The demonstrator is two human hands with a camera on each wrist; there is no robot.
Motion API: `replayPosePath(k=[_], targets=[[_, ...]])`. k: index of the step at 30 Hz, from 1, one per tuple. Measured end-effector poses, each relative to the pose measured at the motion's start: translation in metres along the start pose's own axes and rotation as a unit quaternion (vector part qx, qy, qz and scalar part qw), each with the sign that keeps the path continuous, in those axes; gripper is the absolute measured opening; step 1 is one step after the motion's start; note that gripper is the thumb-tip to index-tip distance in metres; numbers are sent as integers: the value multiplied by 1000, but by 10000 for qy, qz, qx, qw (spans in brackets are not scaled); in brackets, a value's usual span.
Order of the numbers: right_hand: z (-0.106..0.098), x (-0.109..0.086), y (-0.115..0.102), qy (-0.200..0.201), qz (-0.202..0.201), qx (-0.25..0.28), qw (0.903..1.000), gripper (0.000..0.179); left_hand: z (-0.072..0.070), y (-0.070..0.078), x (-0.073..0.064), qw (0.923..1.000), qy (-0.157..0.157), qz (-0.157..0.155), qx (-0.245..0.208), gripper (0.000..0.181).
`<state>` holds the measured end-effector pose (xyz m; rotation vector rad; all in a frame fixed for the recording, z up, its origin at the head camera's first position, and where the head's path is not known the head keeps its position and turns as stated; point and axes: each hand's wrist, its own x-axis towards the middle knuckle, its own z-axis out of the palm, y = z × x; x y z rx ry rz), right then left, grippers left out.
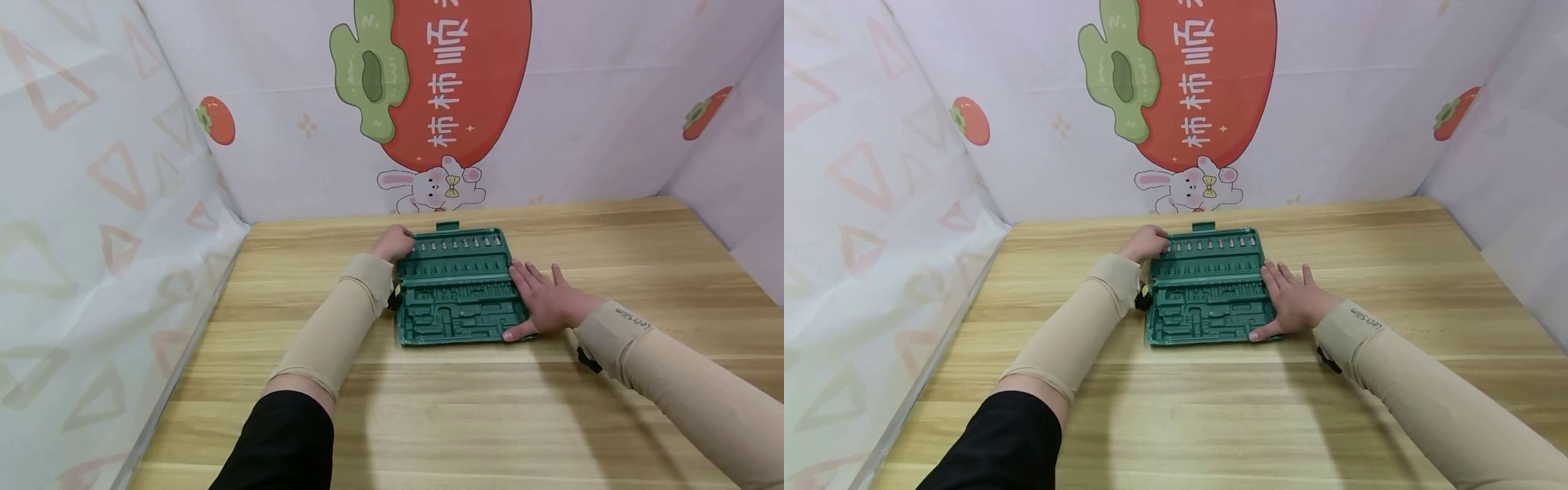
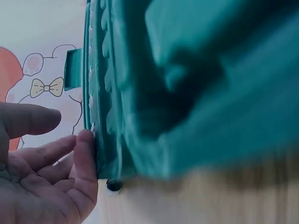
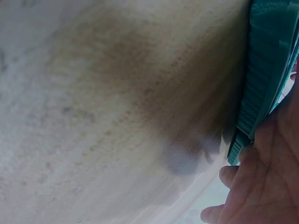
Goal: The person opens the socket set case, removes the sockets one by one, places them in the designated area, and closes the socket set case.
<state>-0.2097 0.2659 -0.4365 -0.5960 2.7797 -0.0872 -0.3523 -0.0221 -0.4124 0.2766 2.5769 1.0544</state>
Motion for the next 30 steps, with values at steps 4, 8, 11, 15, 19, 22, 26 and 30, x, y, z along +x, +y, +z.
replayPosePath(k=[4,8,11,15,19,22,26,30], targets=[[-1,-1,-1,-8,5,74,10000,136,2,-4,2,9975,36,-181,-677,37],[-1,0,-1,-1,-2,108,9999,135,4,-9,6,9913,199,-358,-1252,36],[0,0,-1,25,-15,94,10000,135,5,-11,8,9880,266,-409,-1466,34],[1,1,0,44,-17,79,10000,135,5,-12,8,9883,310,-410,-1437,33],[-1,0,0,21,-8,89,10000,136,5,-10,8,9923,387,-489,-1073,33],[-2,0,-1,12,-5,89,10000,135,5,-9,7,9933,489,-533,-903,30],[-3,-1,-2,16,-26,97,9999,134,6,-8,4,9934,649,-535,-784,24],[-3,-1,-3,-22,-7,103,9999,134,6,-10,2,9921,717,-504,-901,20]])
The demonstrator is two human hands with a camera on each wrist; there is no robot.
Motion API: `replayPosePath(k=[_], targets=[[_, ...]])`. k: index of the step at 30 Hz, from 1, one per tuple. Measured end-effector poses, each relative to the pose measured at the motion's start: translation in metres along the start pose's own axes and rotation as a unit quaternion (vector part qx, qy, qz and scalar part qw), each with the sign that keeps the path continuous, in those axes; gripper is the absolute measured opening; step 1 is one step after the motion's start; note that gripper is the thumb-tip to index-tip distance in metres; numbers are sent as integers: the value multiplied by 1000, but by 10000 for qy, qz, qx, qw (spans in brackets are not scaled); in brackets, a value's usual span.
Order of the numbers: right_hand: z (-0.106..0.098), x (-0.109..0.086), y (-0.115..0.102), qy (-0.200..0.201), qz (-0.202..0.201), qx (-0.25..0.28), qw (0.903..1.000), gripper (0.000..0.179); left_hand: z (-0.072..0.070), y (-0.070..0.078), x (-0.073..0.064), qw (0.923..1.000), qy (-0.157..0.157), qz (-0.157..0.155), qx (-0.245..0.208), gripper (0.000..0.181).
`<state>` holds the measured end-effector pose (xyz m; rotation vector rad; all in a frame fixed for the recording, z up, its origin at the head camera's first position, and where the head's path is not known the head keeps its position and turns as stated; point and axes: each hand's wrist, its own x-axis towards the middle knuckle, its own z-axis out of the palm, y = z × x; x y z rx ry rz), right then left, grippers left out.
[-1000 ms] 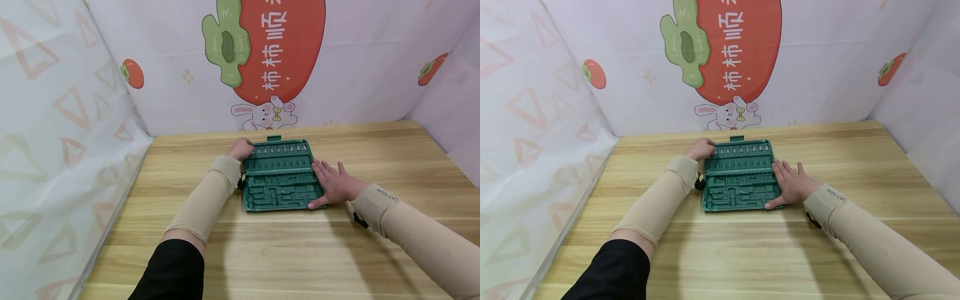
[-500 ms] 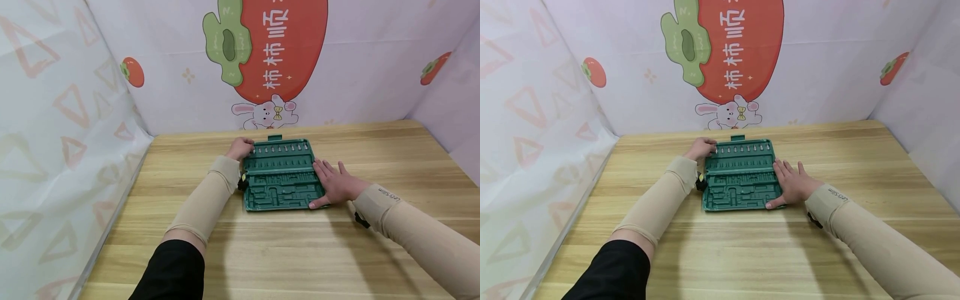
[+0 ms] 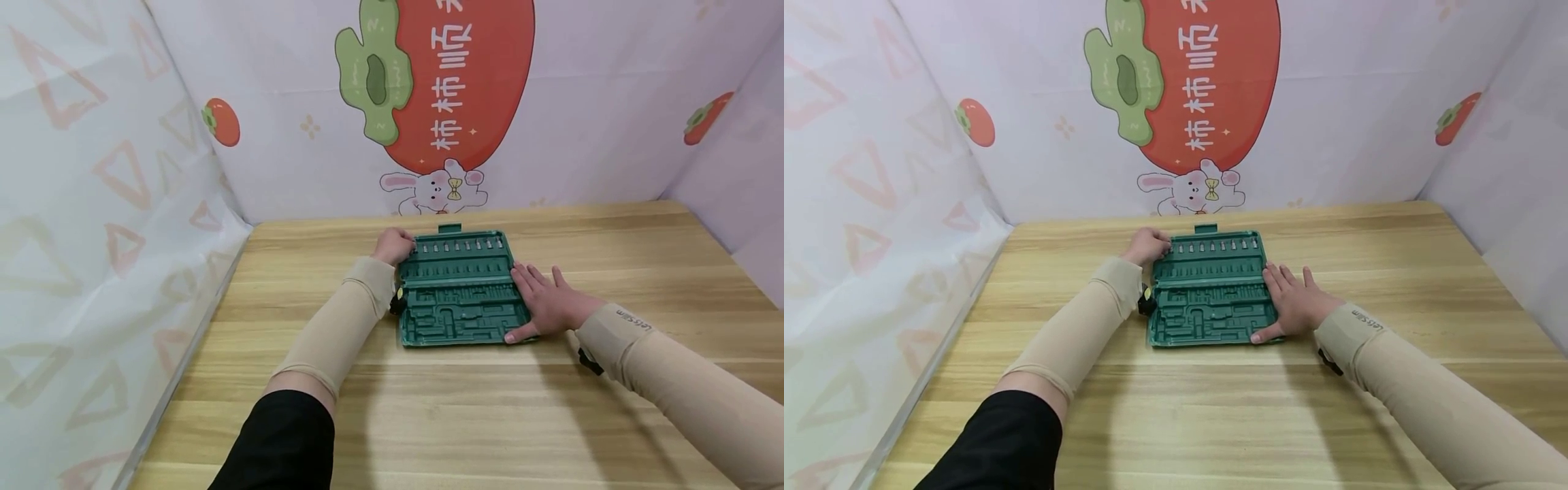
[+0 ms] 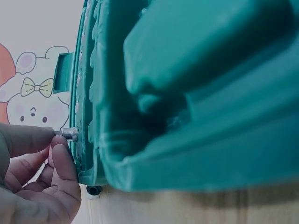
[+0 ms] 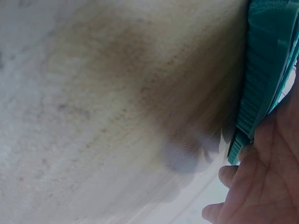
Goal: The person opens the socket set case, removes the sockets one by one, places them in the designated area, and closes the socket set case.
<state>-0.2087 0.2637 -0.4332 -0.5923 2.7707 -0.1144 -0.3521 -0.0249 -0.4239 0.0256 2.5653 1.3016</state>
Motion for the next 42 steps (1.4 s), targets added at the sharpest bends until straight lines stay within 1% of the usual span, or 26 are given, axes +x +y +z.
replayPosePath(k=[3,5,7,10,11,12,14,18,22,26,31,33,38,42], targets=[[1,1,-1,-50,24,17,10000,135,-1,-3,0,9993,35,55,-360,20],[1,1,-1,-54,23,21,10000,135,-4,-5,2,9974,126,115,-704,22],[1,2,-1,-46,25,3,10000,135,-7,-7,2,9932,252,195,-1122,24],[-1,1,-1,-35,26,-31,10000,135,-14,-10,3,9846,412,249,-1682,27],[-2,0,-2,-39,25,-38,10000,135,-17,-11,3,9824,433,246,-1800,28],[-2,0,-2,-37,27,-11,10000,134,-19,-13,3,9823,454,222,-1804,27],[-2,-1,-2,-63,39,-23,10000,134,-22,-18,5,9858,464,156,-1609,27],[-1,0,-2,-65,58,-4,10000,134,-28,-26,7,9946,471,-111,-914,24],[0,1,0,-70,54,9,10000,135,-33,-32,11,9970,455,-378,-499,22],[3,2,2,-55,34,5,10000,135,-37,-34,12,9976,448,-481,-195,20],[1,1,2,-58,34,-1,10000,134,-38,-35,12,9977,441,-498,141,18],[0,0,0,-33,6,22,10000,133,-38,-35,13,9975,430,-458,329,19],[-3,-2,-3,-24,0,-61,10000,132,-35,-37,14,9967,384,-300,652,32],[-3,-1,-2,-27,18,-97,9999,132,-33,-36,15,9949,412,-253,880,43]])
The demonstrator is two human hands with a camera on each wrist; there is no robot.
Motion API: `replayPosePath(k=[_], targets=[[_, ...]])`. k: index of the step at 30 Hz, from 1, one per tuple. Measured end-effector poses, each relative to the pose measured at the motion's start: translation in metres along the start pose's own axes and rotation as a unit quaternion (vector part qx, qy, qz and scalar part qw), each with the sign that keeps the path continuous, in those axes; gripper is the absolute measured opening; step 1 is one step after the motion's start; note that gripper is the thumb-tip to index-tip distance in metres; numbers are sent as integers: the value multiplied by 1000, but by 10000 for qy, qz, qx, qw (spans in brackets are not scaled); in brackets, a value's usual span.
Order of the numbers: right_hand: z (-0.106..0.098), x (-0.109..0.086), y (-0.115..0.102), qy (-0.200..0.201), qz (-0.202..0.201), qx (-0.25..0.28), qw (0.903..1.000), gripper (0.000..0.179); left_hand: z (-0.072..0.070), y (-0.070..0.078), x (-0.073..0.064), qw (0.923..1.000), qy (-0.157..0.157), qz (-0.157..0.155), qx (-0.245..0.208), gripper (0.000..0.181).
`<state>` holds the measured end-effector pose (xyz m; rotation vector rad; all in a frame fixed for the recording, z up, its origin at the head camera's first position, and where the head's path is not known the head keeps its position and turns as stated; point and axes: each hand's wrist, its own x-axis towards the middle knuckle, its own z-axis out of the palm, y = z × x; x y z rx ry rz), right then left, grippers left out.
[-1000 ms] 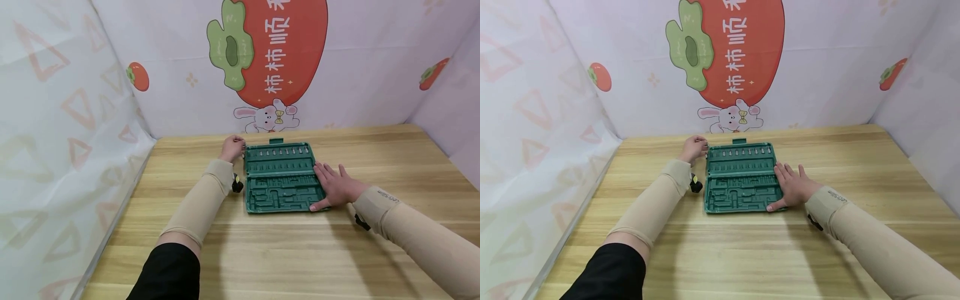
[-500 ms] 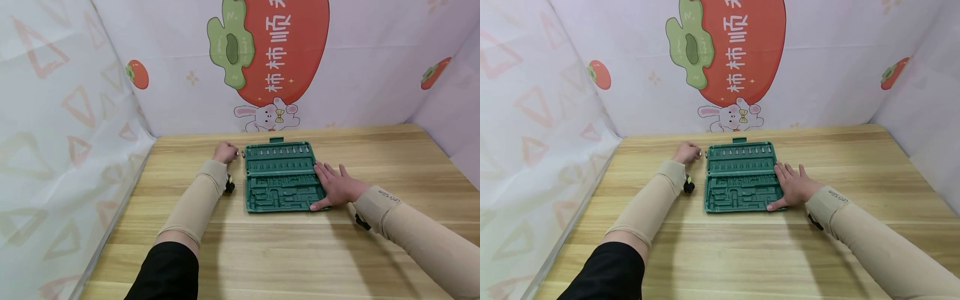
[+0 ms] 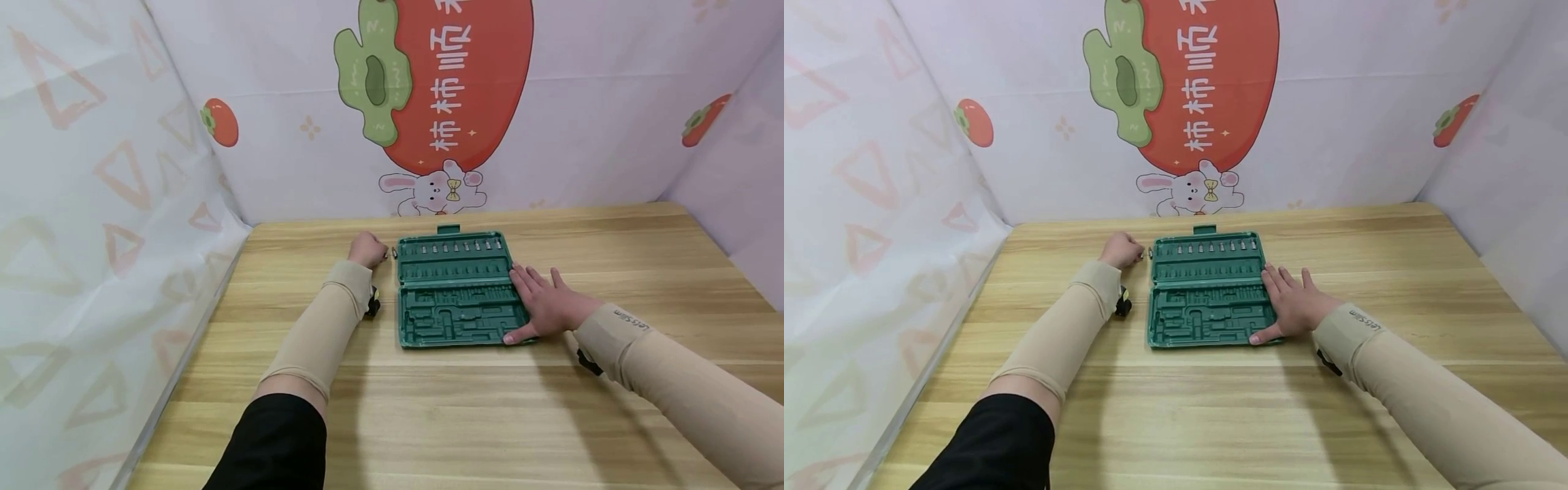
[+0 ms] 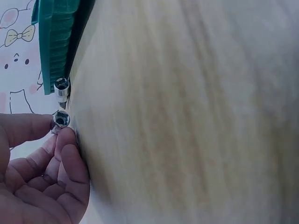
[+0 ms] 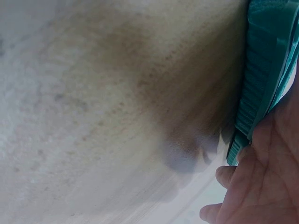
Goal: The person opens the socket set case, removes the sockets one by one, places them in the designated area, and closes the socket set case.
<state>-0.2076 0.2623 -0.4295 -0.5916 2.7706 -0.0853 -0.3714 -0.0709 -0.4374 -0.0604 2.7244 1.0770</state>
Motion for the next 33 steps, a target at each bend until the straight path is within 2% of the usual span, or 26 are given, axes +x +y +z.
replayPosePath(k=[5,8,12,18,25,33], targets=[[1,1,0,1,11,-3,10000,133,3,-1,5,9976,70,231,652,43],[1,1,0,8,2,-24,10000,133,4,-3,11,9961,33,255,843,42],[0,1,0,5,12,-53,10000,133,6,-3,13,9967,-14,155,797,42],[-1,0,-1,12,-2,-68,10000,132,7,-2,11,9971,8,161,737,44],[-2,-1,-2,35,-9,-49,10000,131,8,4,3,9993,-53,-93,361,30],[0,0,-1,30,4,-85,10000,132,10,6,1,9988,20,-72,475,36]])
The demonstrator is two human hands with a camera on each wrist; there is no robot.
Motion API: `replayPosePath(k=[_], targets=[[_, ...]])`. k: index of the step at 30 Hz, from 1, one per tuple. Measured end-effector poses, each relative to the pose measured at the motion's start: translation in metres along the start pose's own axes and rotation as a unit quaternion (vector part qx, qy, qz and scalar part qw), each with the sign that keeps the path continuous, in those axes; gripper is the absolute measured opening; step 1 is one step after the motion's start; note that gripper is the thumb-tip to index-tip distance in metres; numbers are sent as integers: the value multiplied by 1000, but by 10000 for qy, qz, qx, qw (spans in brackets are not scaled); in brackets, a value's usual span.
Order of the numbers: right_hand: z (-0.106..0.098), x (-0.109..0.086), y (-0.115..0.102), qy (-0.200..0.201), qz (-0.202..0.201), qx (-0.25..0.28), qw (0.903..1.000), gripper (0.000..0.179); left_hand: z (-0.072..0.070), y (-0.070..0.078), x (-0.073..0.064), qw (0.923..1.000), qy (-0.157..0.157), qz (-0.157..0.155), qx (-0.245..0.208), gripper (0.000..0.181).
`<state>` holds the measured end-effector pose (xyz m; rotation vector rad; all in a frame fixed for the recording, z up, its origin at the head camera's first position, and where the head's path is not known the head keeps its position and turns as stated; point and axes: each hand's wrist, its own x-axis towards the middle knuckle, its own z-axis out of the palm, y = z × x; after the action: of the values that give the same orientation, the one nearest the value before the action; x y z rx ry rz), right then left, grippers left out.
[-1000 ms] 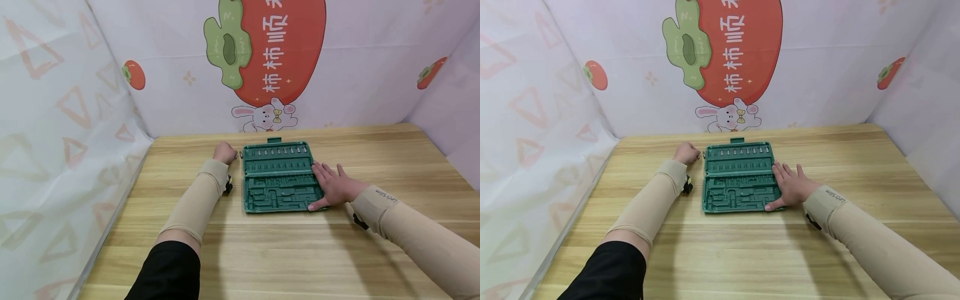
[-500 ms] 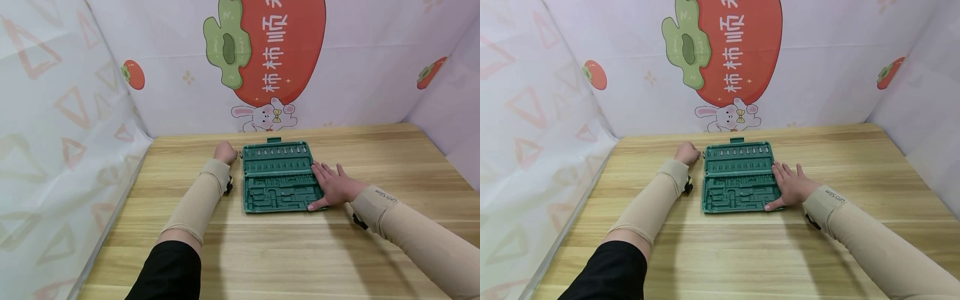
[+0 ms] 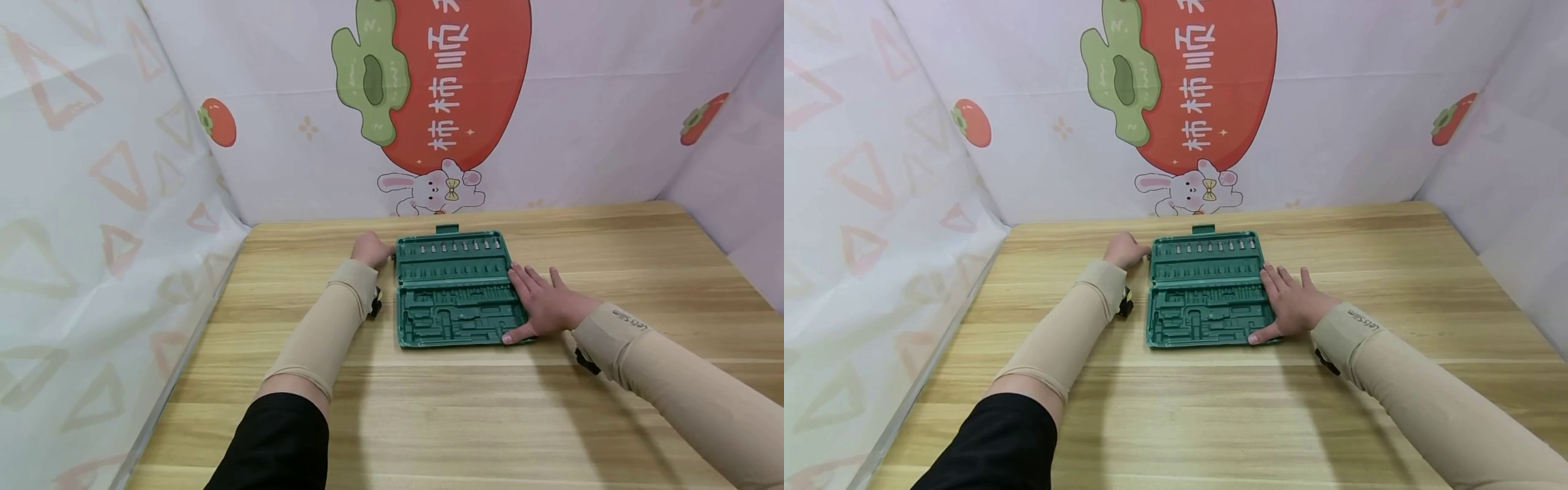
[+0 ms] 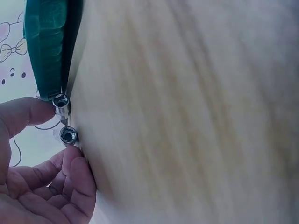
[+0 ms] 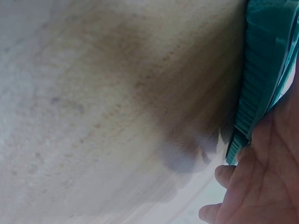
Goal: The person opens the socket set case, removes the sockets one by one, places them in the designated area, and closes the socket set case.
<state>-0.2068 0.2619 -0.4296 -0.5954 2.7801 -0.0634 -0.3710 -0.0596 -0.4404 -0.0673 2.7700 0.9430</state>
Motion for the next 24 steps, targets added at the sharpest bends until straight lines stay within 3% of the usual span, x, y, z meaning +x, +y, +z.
replayPosePath(k=[14,24], targets=[[2,2,4,18,14,116,9999,133,-6,-1,2,9991,-255,260,239,29],[2,2,2,-19,2,49,10000,133,-5,-6,2,9979,-315,421,375,47]])
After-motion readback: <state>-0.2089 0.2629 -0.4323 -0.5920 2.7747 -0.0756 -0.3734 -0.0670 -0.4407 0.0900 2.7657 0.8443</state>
